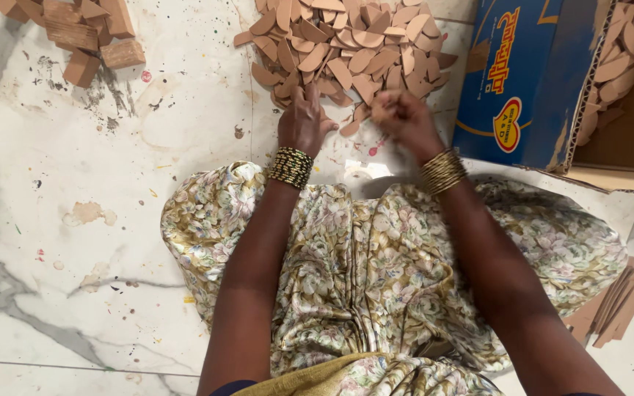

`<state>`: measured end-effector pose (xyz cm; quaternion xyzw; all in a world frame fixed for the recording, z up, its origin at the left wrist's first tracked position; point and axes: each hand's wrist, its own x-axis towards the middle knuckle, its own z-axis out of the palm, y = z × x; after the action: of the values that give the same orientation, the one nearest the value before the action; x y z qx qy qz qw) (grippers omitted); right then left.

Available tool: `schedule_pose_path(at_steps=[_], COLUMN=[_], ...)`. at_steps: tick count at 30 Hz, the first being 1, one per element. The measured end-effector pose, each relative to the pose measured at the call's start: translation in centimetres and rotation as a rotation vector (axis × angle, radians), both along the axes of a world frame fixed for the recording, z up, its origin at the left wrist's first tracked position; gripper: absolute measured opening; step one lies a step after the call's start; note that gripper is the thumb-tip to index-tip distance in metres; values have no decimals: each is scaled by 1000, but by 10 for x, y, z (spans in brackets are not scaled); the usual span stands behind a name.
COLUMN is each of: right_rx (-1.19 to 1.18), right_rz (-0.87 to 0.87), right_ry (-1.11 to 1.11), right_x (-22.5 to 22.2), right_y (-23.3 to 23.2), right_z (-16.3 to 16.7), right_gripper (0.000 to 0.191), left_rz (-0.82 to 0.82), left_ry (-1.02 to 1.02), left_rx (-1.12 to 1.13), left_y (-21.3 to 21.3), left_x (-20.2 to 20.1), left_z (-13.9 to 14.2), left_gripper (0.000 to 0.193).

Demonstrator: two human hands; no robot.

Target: The person sits on the floor and sorts small wooden pieces by hand, picking them up from a pile and placing them into a cardboard box. The person handles the pieces one at a time, occasionally adjusting the pile on the floor.

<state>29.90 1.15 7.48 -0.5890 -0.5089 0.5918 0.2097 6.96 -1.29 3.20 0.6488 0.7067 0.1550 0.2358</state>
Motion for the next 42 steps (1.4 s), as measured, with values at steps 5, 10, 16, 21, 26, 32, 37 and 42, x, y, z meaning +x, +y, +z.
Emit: schedule_pose_path(at_steps=[5,10,16,21,26,32,37,42], right_rx=[-300,3,707,912,676,-78,26,670], right_rz=[-279,-148,220,297,184,-278,-350,197], right_ry=[676,350,-432,-718,-541,714,246,-533], right_x=[18,16,3,-6,5,27,22,-1], right_y=[12,5,-6,-18,-3,9,10,-6], right_z=[13,2,3,-5,-22,-15,-12,-10], right_gripper=[24,19,36,26,13,6,10,29], left_rz=[-124,-52,392,397,447,568,280,-53], left_ry=[38,-397,-1308,-1536,-1549,-2005,-1068,-208], left_rx=[-14,191,-210,-352,-284,-422,-91,-32], left_y=[-3,7,12,8,12,13,10,-5], left_x=[-6,-9,-8,-2,-8,-20,8,26], left_z=[-11,-24,-8,0,-14,-31,-35,-29], left_gripper=[70,21,23,25,38,29,27,41])
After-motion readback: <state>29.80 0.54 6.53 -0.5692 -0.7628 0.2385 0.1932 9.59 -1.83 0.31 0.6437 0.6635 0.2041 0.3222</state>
